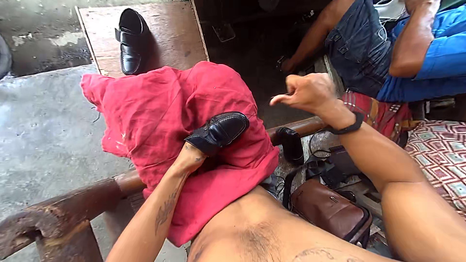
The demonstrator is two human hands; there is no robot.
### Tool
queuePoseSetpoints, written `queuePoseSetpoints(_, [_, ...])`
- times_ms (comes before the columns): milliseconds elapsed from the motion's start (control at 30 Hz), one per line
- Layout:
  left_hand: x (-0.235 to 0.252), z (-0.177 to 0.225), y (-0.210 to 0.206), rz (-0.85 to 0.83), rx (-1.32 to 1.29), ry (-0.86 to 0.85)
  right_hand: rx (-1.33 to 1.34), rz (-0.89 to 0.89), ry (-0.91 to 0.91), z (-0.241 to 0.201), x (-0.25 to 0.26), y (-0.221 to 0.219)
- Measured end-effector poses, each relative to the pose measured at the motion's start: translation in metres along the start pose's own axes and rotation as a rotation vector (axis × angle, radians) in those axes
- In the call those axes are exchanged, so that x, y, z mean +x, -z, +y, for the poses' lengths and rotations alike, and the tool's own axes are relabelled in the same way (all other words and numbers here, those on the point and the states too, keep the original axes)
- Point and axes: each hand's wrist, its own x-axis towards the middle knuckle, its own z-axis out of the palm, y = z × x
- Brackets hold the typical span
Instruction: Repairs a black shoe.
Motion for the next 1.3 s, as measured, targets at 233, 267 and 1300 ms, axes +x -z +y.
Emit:
queuePoseSetpoints(233, [0.003, 0.006, -0.004, 0.037, -0.012, 0.083, 0.455, -0.295, 0.234, -0.015, -0.058, -0.056])
queuePoseSetpoints(267, [0.002, 0.006, -0.004, 0.045, -0.028, 0.097, 0.628, -0.318, 0.295, -0.019, -0.062, -0.064])
queuePoseSetpoints(1300, [0.005, -0.005, 0.001, 0.053, -0.049, 0.047, 0.878, -0.239, 0.260, 0.033, -0.017, -0.039])
